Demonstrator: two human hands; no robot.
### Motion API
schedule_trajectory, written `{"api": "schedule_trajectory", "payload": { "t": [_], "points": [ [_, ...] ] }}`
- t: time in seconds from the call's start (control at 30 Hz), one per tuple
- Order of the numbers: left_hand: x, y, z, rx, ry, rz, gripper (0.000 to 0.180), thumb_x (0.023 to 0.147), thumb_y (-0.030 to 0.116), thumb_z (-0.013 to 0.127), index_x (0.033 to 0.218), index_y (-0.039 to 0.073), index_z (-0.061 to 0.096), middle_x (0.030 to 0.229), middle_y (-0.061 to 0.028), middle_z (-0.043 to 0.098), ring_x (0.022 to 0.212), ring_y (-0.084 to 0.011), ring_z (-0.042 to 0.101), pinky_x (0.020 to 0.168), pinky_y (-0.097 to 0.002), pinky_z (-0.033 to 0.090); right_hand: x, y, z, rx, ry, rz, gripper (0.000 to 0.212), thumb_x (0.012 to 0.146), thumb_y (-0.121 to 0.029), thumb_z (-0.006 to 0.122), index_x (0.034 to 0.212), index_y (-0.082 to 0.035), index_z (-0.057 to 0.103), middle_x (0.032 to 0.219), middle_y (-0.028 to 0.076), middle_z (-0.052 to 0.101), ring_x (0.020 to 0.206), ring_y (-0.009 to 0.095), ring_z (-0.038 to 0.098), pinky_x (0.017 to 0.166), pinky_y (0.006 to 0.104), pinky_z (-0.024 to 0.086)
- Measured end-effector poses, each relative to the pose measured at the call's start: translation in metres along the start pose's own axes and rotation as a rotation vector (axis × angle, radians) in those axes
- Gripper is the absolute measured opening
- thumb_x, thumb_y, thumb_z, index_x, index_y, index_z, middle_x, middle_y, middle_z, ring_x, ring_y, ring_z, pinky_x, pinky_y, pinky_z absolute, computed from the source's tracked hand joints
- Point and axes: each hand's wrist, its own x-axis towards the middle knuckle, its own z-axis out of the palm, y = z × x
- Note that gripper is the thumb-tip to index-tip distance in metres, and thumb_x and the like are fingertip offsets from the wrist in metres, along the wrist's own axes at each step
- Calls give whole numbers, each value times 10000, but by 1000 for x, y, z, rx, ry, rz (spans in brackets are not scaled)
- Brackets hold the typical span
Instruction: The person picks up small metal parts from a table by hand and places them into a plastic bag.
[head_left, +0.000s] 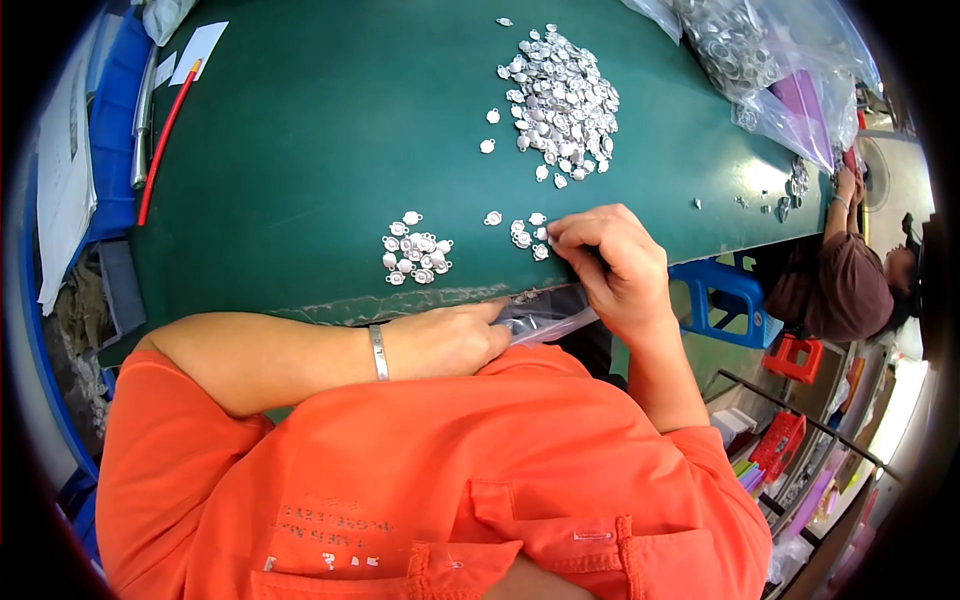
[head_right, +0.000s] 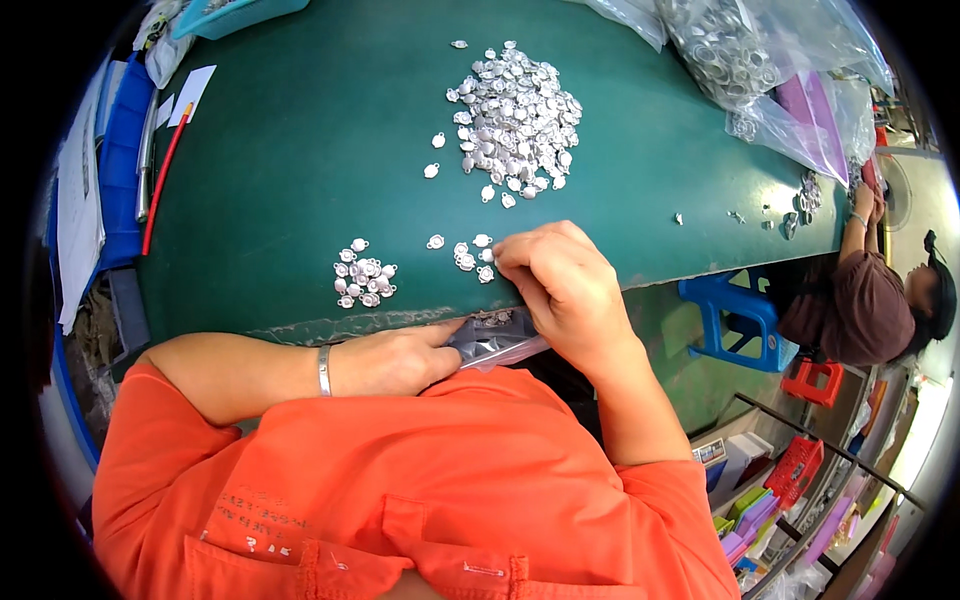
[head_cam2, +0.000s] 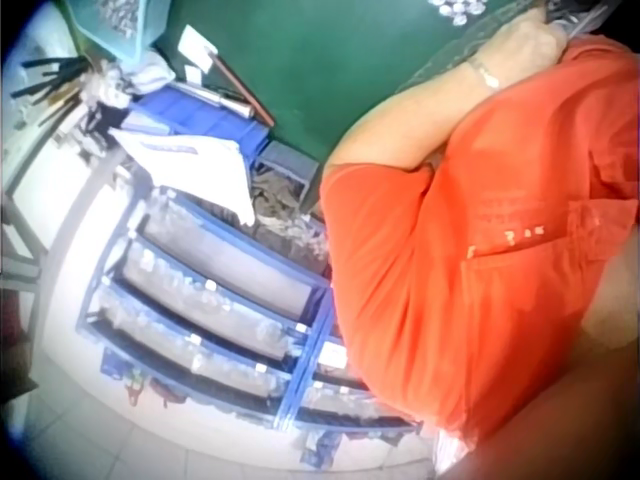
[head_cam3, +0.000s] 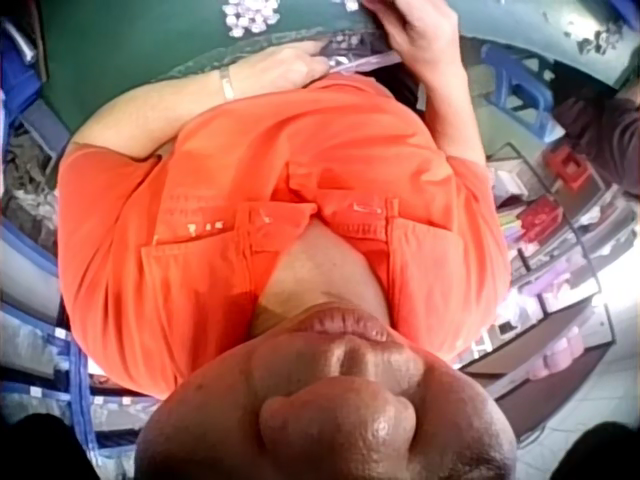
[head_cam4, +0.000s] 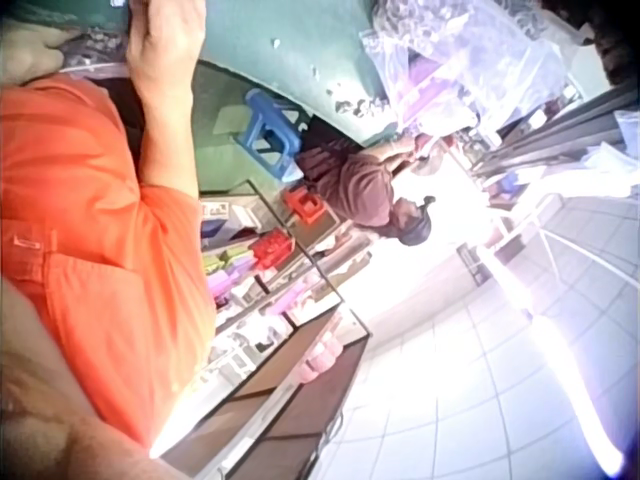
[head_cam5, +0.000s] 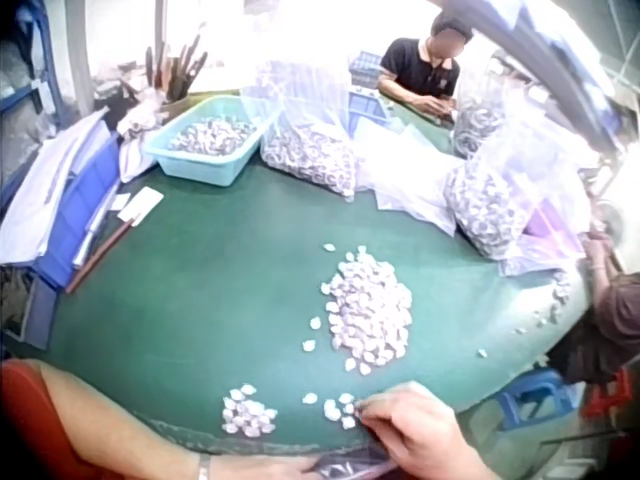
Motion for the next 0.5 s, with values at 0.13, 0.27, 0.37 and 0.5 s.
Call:
{"api": "schedule_trajectory", "payload": {
  "t": [0.13, 0.27, 0.37, 0.5],
  "points": [
    [0, 0, -1, 0, 6, 31, 177, 825, 97, 553, 853, -72, 596, 1425, -376, 312, 1163, -453, 528, 936, -392, 474, -2, -6, -9, 23, -67, 115, 218, 708, 90, 700, 873, -21, 608, 818, 93, 653, 740, 282, 609, 667, 353, 486],
    [0, 0, -1, -9, 12, 28, 165, 826, 95, 549, 833, -66, 583, 1423, -376, 315, 1161, -451, 530, 934, -391, 476, -2, -7, -13, -18, -111, 132, 225, 700, 105, 695, 872, -19, 622, 805, 108, 642, 737, 290, 607, 657, 361, 489],
    [0, -2, 0, 1, 24, 45, 161, 826, 93, 548, 830, -65, 578, 1422, -375, 317, 1157, -449, 533, 931, -392, 479, -5, -6, -12, 34, -70, 180, 214, 700, 101, 702, 861, -20, 632, 798, 110, 639, 719, 284, 609, 634, 354, 491],
    [0, 0, -1, -3, 24, 43, 165, 825, 96, 552, 835, -66, 582, 1415, -375, 327, 1155, -447, 536, 929, -394, 480, -9, -8, -12, 9, 9, 316, 195, 702, 91, 712, 842, -18, 629, 784, 109, 634, 695, 275, 609, 607, 341, 489]
  ]
}}
